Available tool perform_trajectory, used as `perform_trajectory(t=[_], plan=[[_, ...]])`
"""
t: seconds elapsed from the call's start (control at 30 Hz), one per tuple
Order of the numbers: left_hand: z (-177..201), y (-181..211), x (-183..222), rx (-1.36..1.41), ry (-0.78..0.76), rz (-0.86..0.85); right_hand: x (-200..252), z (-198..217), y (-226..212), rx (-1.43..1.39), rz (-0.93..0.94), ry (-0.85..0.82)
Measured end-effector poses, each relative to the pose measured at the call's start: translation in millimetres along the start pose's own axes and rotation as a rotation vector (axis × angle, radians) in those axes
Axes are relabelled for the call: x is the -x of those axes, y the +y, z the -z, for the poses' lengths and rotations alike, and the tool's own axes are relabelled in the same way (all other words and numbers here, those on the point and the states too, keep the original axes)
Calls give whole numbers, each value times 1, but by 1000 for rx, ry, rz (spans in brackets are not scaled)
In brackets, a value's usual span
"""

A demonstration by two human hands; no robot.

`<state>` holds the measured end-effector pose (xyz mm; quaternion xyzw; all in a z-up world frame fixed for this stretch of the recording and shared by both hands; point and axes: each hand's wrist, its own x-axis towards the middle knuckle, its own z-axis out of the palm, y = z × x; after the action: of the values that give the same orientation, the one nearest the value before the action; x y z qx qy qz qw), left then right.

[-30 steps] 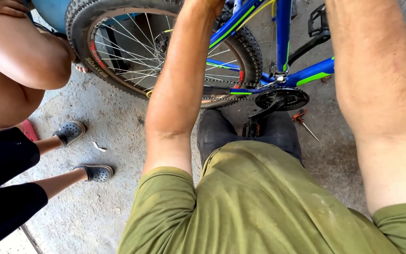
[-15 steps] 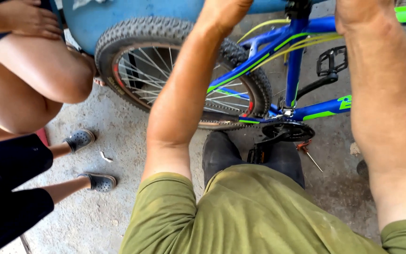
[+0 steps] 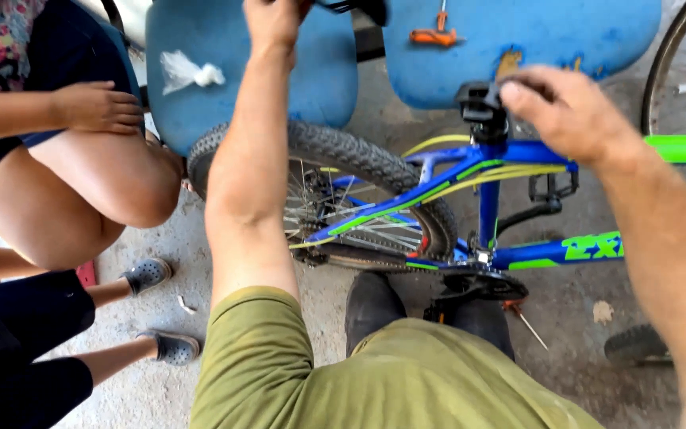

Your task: Adjusting the height of a bicycle seat and tightening the seat post clamp using a hand tool.

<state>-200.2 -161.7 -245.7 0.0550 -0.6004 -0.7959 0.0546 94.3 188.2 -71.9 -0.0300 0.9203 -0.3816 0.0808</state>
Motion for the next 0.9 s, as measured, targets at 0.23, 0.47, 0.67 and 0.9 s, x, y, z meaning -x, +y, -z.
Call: perform_trajectory(t=[0.23, 0.47, 0.67, 0.9], plan=[[77, -31, -42, -453, -43, 258, 3, 1, -14, -102, -250, -57], [160, -31, -56, -1048, -218, 324, -1, -4, 4, -108, -189, -11], [144, 60, -35, -1543, -193, -53, 1, -9, 10, -155, -137, -42], [-96, 25, 51, -1401, -615, -599, -1, -7, 8, -163, -93, -42]])
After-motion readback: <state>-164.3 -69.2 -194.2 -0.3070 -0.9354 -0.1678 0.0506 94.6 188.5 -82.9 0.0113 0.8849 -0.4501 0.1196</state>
